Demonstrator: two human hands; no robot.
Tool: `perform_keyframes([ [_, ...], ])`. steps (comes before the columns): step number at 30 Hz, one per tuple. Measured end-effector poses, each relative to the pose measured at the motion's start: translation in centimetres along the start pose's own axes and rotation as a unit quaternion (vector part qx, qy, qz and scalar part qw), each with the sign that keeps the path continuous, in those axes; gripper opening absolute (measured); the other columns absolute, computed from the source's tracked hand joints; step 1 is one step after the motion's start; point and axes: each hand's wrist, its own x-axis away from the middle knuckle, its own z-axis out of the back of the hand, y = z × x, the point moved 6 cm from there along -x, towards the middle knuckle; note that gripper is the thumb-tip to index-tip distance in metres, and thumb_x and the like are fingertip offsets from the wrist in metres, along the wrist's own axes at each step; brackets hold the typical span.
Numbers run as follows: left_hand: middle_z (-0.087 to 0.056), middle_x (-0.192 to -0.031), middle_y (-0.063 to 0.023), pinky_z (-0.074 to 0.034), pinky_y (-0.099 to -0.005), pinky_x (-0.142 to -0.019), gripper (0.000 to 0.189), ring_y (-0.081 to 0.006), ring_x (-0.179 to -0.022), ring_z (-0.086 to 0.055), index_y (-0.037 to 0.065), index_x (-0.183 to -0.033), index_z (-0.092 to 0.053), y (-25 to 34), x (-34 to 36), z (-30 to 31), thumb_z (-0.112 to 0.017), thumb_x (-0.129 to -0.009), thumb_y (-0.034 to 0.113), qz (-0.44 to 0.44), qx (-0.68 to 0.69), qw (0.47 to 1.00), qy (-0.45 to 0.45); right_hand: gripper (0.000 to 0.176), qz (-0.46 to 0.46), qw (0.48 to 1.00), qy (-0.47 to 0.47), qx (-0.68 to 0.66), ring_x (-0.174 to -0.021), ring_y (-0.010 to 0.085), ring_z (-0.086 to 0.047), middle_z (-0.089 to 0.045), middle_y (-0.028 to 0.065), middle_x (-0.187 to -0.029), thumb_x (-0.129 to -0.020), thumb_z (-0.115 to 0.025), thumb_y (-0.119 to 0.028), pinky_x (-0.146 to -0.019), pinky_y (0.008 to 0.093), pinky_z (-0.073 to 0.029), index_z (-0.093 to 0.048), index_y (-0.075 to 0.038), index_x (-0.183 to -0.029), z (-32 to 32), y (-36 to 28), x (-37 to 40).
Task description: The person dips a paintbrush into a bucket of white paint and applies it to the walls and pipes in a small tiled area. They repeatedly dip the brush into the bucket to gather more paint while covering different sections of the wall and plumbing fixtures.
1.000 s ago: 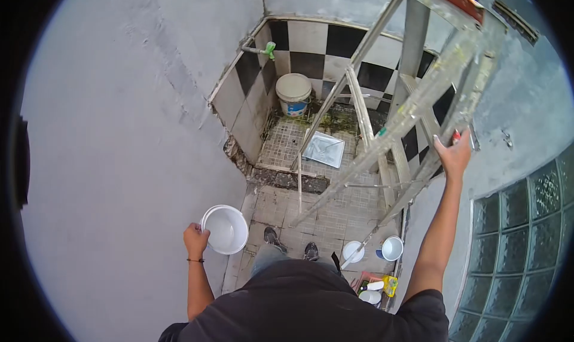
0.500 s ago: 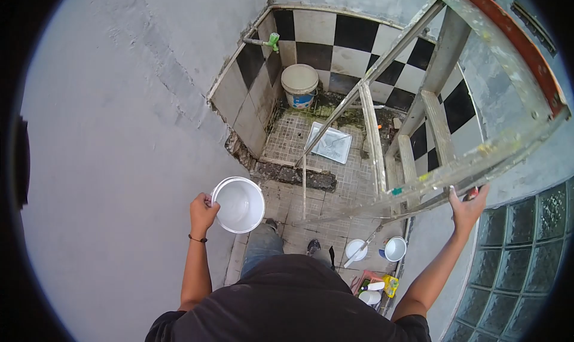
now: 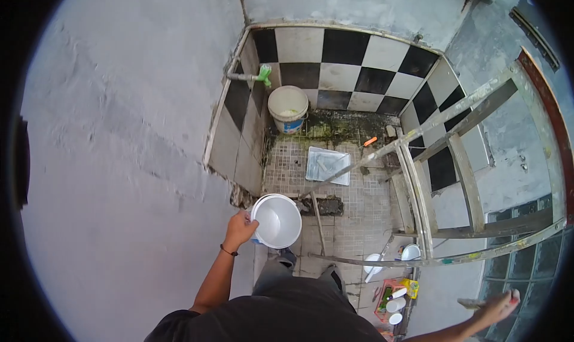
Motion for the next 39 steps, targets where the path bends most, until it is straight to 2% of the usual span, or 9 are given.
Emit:
perform_keyframes([
  [4,-0.061,-0.069,-0.0198,-0.049,-0.0426,-0.062,0.033,-0.0363,-0.067,-0.063,-0.003,-0.084,-0.054,1.1,-5.9,-0.2,-0.067,-0.071,0.024,-0.009,0.016,0.997,-0.076,0.013,-0.009,0.997,-0.035,-0.075,-0.046,0.0021,-0.023,-0.033,-0.005,-0.063,-0.091,-0.057,-0.017,-0.039,0.0184,-0.017,-0.048,-0.007,-0.093,-3.9,-11.5,7.3],
  [8,-0.061,-0.072,-0.019,-0.049,-0.0402,-0.063,0.031,-0.0327,-0.066,-0.061,-0.003,-0.083,-0.053,2.5,-10.9,1.0,-0.067,-0.07,0.022,0.014,0.115,0.991,-0.067,0.029,0.007,0.917,-0.31,-0.249,-0.048,0.007,-0.032,-0.043,0.0054,-0.073,-0.083,-0.065,-0.029,-0.044,0.0174,-0.025,-0.046,-0.007,-0.085,-15.3,-15.3,15.0],
  [12,-0.057,-0.071,-0.0086,-0.049,-0.0296,-0.045,0.019,-0.0148,-0.055,-0.06,-0.001,-0.083,-0.045,5.9,-14.4,4.4,-0.062,-0.075,0.005,-0.028,0.195,0.98,-0.021,0.033,0.038,0.899,-0.385,-0.205,-0.065,0.0184,-0.045,-0.047,0.0085,-0.074,-0.082,-0.062,-0.035,-0.057,0.0318,-0.038,-0.048,-0.005,-0.081,-26.9,-16.6,22.0],
  [14,-0.055,-0.069,-0.0066,-0.047,-0.0275,-0.044,0.019,-0.0118,-0.053,-0.057,0.001,-0.082,-0.044,8.0,-15.9,6.3,-0.061,-0.076,0.004,-0.042,0.178,0.983,-0.012,0.031,0.182,0.876,-0.418,-0.157,-0.063,0.0185,-0.046,-0.05,0.0099,-0.075,-0.084,-0.058,-0.033,-0.058,0.0309,-0.039,-0.052,-0.003,-0.084,-31.2,-17.5,23.2],
  [17,-0.052,-0.07,-0.0034,-0.041,-0.026,-0.054,0.021,-0.0082,-0.062,-0.048,0.001,-0.083,-0.046,11.0,-17.3,9.0,-0.064,-0.072,0.004,-0.07,0.254,0.965,0.017,0.031,0.154,0.854,-0.488,-0.092,-0.065,0.0198,-0.049,-0.051,0.0104,-0.076,-0.086,-0.055,-0.032,-0.059,0.0309,-0.039,-0.053,-0.001,-0.087,-36.5,-16.8,24.8],
  [20,-0.049,-0.073,-0.0016,-0.039,-0.0234,-0.055,0.022,-0.0061,-0.064,-0.044,0.003,-0.084,-0.044,14.1,-18.4,11.7,-0.063,-0.073,0.002,-0.163,0.279,0.944,0.064,0.024,0.082,0.845,-0.515,-0.118,-0.067,0.0215,-0.051,-0.053,0.011,-0.078,-0.086,-0.055,-0.025,-0.061,0.0318,-0.041,-0.053,-0.001,-0.088,-41.4,-18.8,25.8],
  [26,-0.045,-0.073,0.0002,-0.036,-0.0222,-0.054,0.022,-0.0053,-0.063,-0.04,0.005,-0.082,-0.042,18.0,-22.7,14.5,-0.06,-0.072,0.0,-0.227,0.256,0.931,0.125,0.013,0.247,0.761,-0.522,-0.294,-0.074,0.0278,-0.058,-0.056,0.0139,-0.082,-0.081,-0.062,-0.008,-0.067,0.0352,-0.047,-0.057,-0.002,-0.092,-50.3,-23.8,28.3],
  [33,-0.05,-0.07,-0.0026,-0.037,-0.0249,-0.051,0.021,-0.007,-0.06,-0.043,0.003,-0.083,-0.044,25.4,-29.4,14.7,-0.061,-0.072,0.002,-0.293,0.231,0.912,0.169,0.015,0.177,0.807,-0.506,-0.248,-0.077,0.031,-0.06,-0.06,0.0144,-0.087,-0.079,-0.067,-0.007,-0.071,0.0368,-0.049,-0.064,0.0,-0.092,-62.4,-20.7,31.6],
  [39,-0.045,-0.072,0.0005,-0.038,-0.0223,-0.056,0.018,-0.006,-0.063,-0.04,0.004,-0.084,-0.043,27.9,-40.1,12.4,-0.058,-0.075,-0.001,-0.317,0.229,0.915,0.097,0.02,0.254,0.81,-0.5,-0.17,-0.083,0.0337,-0.063,-0.064,0.0144,-0.094,-0.081,-0.063,-0.007,-0.074,0.0418,-0.051,-0.068,-0.006,-0.101,-73.0,-20.5,31.2],
])
